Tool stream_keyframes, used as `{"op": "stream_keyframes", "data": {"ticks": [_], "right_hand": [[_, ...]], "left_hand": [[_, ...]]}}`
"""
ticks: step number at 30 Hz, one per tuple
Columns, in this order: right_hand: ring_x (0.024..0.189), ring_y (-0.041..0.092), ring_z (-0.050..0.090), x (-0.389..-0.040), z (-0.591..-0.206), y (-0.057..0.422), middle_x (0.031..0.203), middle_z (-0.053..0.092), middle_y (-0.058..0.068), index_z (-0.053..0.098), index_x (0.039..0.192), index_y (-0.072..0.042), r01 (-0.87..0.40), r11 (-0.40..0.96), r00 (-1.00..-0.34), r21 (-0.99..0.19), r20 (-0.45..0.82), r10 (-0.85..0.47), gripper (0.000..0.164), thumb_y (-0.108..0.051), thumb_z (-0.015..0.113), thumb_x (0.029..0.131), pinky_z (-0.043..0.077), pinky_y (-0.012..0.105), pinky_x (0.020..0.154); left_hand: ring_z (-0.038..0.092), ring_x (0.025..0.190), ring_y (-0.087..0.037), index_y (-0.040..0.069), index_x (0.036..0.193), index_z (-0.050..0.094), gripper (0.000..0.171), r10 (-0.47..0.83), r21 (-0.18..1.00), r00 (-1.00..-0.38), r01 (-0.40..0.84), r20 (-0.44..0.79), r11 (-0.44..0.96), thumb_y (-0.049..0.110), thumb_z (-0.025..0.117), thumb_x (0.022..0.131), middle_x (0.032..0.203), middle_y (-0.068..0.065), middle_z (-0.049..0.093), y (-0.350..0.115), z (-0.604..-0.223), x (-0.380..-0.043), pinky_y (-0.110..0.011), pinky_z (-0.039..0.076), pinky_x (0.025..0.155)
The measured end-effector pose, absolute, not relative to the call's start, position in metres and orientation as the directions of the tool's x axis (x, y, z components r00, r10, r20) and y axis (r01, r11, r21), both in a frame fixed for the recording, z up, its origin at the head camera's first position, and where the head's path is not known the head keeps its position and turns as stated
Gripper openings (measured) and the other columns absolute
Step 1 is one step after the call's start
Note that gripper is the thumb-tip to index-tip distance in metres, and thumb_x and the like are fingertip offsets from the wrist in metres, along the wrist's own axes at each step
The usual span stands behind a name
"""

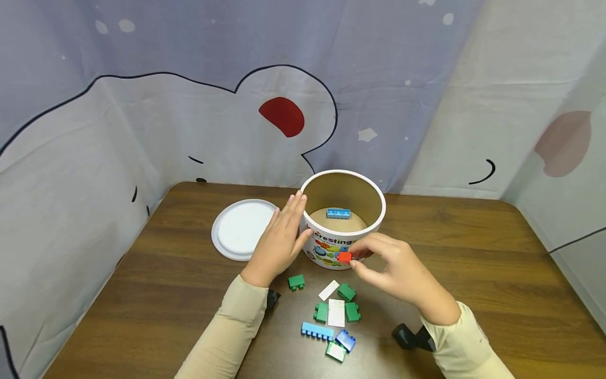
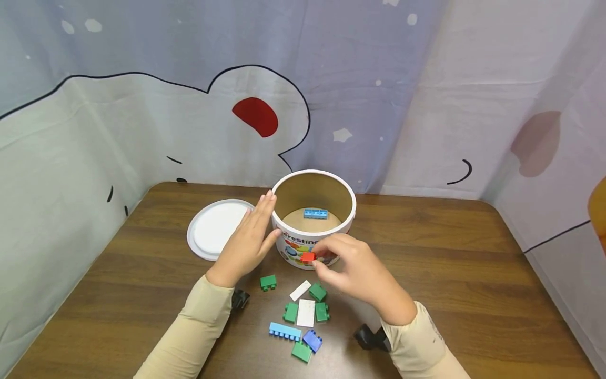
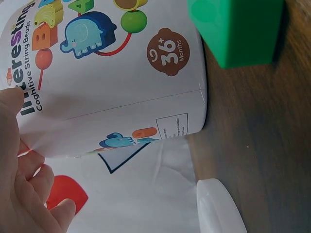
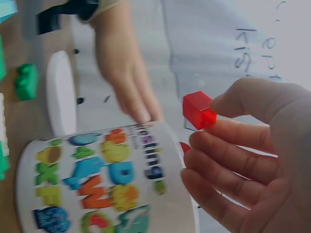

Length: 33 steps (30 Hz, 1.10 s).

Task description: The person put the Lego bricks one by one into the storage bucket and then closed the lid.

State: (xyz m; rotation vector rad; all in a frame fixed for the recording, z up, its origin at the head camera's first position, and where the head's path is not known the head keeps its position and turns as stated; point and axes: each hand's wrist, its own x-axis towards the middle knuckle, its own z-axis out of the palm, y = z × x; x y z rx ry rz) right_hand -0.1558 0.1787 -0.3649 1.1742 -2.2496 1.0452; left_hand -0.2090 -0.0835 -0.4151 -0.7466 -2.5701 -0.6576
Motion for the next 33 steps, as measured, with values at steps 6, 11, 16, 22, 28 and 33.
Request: {"op": "stream_keyframes", "data": {"ticks": [6, 11, 16, 22, 28, 33], "right_hand": [[0.079, 0.014, 0.067, -0.163, -0.346, 0.178, 0.089, 0.072, -0.003, 0.074, 0.097, -0.009, -0.825, 0.336, -0.565, -0.455, 0.699, -0.439, 0.024, 0.005, 0.075, 0.077, 0.053, 0.018, 0.077], [0.078, 0.012, 0.067, -0.178, -0.34, 0.174, 0.089, 0.073, 0.0, 0.075, 0.096, -0.008, -0.798, 0.362, -0.598, -0.481, 0.707, -0.378, 0.022, 0.006, 0.076, 0.078, 0.054, 0.021, 0.072], [0.077, 0.012, 0.068, -0.197, -0.337, 0.166, 0.088, 0.074, 0.0, 0.075, 0.096, -0.006, -0.728, 0.457, -0.674, -0.511, 0.653, -0.344, 0.014, 0.0, 0.077, 0.083, 0.057, 0.029, 0.07], [0.077, 0.015, 0.068, -0.221, -0.335, 0.155, 0.087, 0.073, 0.003, 0.074, 0.097, -0.004, -0.622, 0.534, -0.779, -0.573, 0.518, -0.353, 0.009, -0.005, 0.072, 0.088, 0.058, 0.035, 0.073], [0.076, 0.02, 0.068, -0.246, -0.337, 0.142, 0.084, 0.072, 0.007, 0.073, 0.095, -0.002, -0.516, 0.632, -0.856, -0.577, 0.352, -0.378, 0.011, -0.009, 0.069, 0.089, 0.057, 0.038, 0.073], [0.085, 0.026, 0.072, -0.258, -0.338, 0.133, 0.093, 0.076, 0.012, 0.074, 0.104, 0.002, -0.431, 0.723, -0.902, -0.54, 0.274, -0.332, 0.019, -0.012, 0.07, 0.092, 0.057, 0.042, 0.081]], "left_hand": [[0.017, 0.155, -0.022, 0.007, 0.162, 0.021, 0.071, 0.395, 0.33, -0.789, 0.573, 0.471, 0.75, 0.032, 0.056, 0.105, 0.169, -0.008, 0.018, -0.083, -0.415, -0.209, -0.055, 0.022, 0.121], [0.018, 0.155, -0.022, 0.009, 0.163, 0.019, 0.072, 0.394, 0.328, -0.788, 0.573, 0.473, 0.751, 0.032, 0.056, 0.105, 0.169, -0.007, 0.017, -0.084, -0.414, -0.208, -0.055, 0.022, 0.121], [0.017, 0.155, -0.021, 0.008, 0.163, 0.019, 0.072, 0.394, 0.327, -0.793, 0.567, 0.464, 0.756, 0.032, 0.056, 0.105, 0.169, -0.007, 0.017, -0.084, -0.414, -0.208, -0.054, 0.021, 0.121], [0.019, 0.154, -0.023, 0.007, 0.162, 0.021, 0.072, 0.396, 0.324, -0.788, 0.572, 0.471, 0.754, 0.031, 0.057, 0.105, 0.169, -0.008, 0.019, -0.083, -0.414, -0.208, -0.056, 0.022, 0.12], [0.02, 0.154, -0.023, 0.008, 0.163, 0.02, 0.073, 0.399, 0.317, -0.784, 0.576, 0.475, 0.753, 0.031, 0.057, 0.105, 0.168, -0.008, 0.019, -0.082, -0.416, -0.209, -0.056, 0.023, 0.12], [0.018, 0.155, -0.021, 0.009, 0.163, 0.018, 0.074, 0.402, 0.318, -0.788, 0.573, 0.466, 0.755, 0.032, 0.057, 0.105, 0.169, -0.006, 0.017, -0.08, -0.417, -0.209, -0.055, 0.022, 0.121]]}}
